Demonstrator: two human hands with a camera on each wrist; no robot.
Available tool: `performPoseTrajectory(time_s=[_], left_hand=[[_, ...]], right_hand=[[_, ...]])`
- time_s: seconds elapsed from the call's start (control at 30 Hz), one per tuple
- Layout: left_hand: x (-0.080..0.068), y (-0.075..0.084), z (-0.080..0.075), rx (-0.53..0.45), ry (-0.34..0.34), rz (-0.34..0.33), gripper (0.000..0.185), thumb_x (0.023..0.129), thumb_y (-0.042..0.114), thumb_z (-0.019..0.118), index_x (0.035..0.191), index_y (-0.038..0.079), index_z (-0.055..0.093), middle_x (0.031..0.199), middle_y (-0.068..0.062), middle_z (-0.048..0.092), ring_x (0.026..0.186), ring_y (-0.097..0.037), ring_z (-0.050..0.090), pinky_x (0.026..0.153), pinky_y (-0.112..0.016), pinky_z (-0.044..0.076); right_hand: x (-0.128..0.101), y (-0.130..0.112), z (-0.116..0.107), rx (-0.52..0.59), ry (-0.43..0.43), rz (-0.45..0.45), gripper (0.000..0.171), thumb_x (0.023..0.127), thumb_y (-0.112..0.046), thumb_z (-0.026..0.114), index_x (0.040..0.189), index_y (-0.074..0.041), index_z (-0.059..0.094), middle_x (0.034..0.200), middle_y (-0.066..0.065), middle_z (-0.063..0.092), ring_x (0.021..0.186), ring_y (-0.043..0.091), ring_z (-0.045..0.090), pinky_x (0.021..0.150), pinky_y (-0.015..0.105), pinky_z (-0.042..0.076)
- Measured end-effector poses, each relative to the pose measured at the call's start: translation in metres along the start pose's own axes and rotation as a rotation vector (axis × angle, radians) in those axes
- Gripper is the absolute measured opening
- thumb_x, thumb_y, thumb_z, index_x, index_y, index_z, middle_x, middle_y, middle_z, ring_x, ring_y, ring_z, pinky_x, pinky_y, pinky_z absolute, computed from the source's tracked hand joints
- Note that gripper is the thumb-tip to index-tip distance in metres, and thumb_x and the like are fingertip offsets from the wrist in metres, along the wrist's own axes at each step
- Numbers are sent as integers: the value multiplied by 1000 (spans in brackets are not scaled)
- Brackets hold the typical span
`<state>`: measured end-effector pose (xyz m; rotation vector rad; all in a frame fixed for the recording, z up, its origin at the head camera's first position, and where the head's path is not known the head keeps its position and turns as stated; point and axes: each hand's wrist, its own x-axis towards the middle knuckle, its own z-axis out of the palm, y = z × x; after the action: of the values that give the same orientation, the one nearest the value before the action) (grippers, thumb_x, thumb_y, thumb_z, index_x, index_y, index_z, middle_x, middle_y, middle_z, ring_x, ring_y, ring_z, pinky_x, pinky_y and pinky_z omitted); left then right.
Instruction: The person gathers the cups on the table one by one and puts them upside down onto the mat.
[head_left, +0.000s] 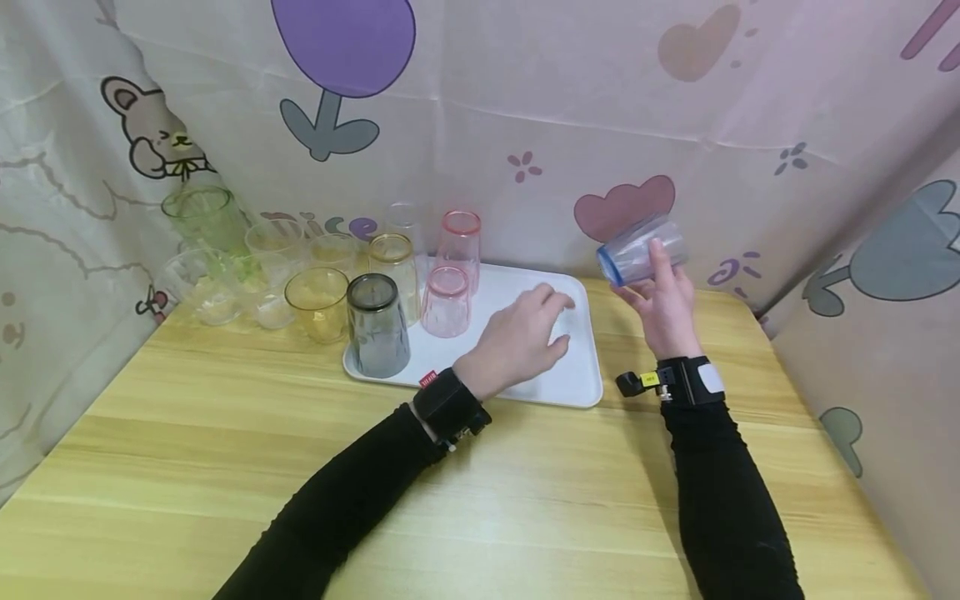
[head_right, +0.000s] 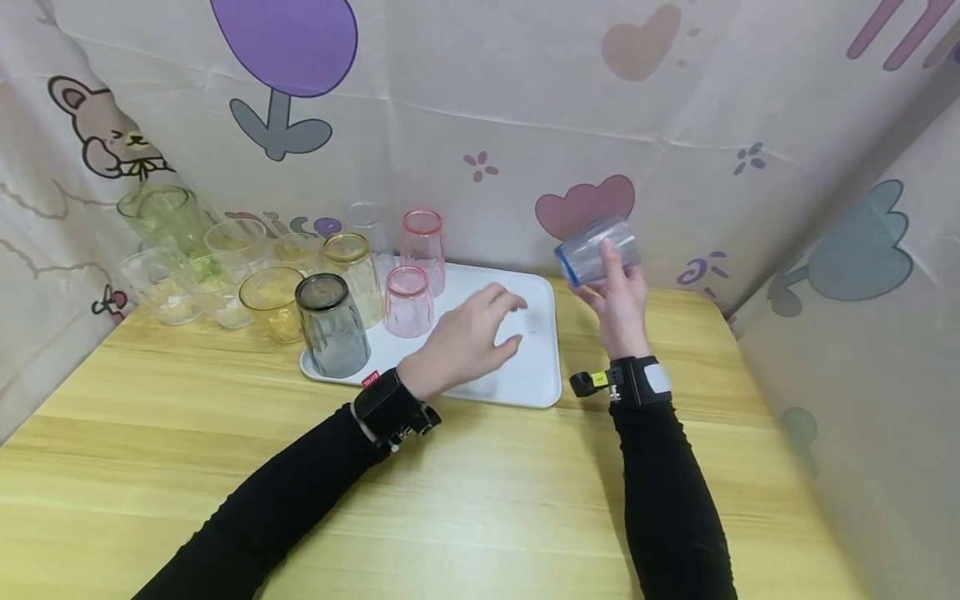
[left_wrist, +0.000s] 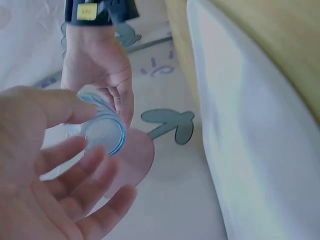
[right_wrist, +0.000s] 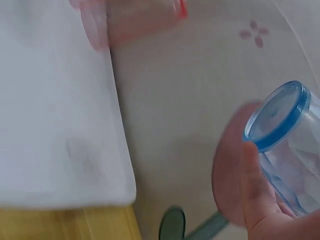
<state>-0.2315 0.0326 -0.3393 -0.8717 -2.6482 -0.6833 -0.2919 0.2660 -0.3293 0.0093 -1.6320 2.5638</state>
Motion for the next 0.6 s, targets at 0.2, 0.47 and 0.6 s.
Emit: performPoseTrajectory(time_s=[0.2, 0.47, 0.6], left_hand=[[2, -8, -9, -75, 205, -24, 67, 91, 26, 78, 145, 3, 47, 142, -14, 50, 125, -28, 56, 85, -39, 60], [4, -10, -10, -117, 392, 4, 83, 85, 25, 86, 147, -3, 39, 146, -20, 43, 128, -30, 50, 97, -36, 57], [4, -10, -7, -140, 462, 60, 84, 84, 22, 87, 146, -5, 37, 146, -21, 41, 128, -31, 49, 101, -35, 54]], right_hand=[[-10, 12, 24, -34, -92, -5, 70, 103, -41, 63, 158, -10, 31, 138, 9, 47, 106, 22, 62, 89, 30, 60], [-26, 23, 49, -52, -191, 19, 72, 105, -45, 58, 161, -12, 30, 143, 10, 48, 110, 22, 64, 92, 31, 60], [-33, 26, 59, -45, -223, 42, 73, 103, -50, 59, 161, -13, 32, 143, 11, 49, 111, 21, 65, 89, 30, 60]])
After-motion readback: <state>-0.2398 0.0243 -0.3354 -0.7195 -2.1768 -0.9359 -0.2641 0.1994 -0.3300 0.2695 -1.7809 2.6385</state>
